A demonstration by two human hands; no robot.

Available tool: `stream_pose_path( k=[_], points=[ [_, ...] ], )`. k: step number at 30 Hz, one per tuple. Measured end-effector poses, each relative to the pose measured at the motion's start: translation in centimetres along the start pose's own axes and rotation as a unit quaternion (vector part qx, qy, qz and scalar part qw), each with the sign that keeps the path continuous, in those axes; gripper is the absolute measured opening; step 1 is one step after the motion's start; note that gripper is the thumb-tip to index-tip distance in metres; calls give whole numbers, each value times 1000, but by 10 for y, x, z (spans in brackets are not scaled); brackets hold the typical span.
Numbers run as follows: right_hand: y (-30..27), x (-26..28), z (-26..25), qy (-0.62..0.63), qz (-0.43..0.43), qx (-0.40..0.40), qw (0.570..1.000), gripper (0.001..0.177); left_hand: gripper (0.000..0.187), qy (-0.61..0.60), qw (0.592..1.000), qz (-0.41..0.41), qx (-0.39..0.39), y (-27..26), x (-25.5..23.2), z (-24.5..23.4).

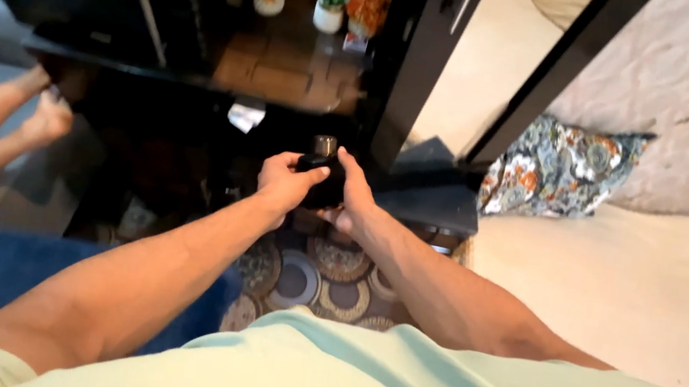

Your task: Putting away various personal items including a spray can, a product box, and a comb into a cabinet.

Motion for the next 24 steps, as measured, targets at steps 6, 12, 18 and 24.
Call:
stream_pose_path(
  k=[6,12,18,24],
  points=[
    [50,106,29,-61,-45,-23,997,54,50,-53,996,-47,47,95,-52,18],
    [106,155,38,-78,-56,-3,995,52,44,-7,992,-9,129,179,-68,57],
    [186,167,17,-13,-97,-66,993,56,37,-35,975,-15,219,241,-63,77],
    [168,191,23,-94,-136,-243,956,82,36,-41,956,-27,288,280,-61,96]
  ],
)
Point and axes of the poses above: each hand's wrist, its own y-axis towards the middle knuckle, its own z-axis out of the palm, x = y × z, the point moved 9 cm from there along y, towards the middle knuckle, and after that the axes turned 4 degrees about y, right-handed, at the moved point
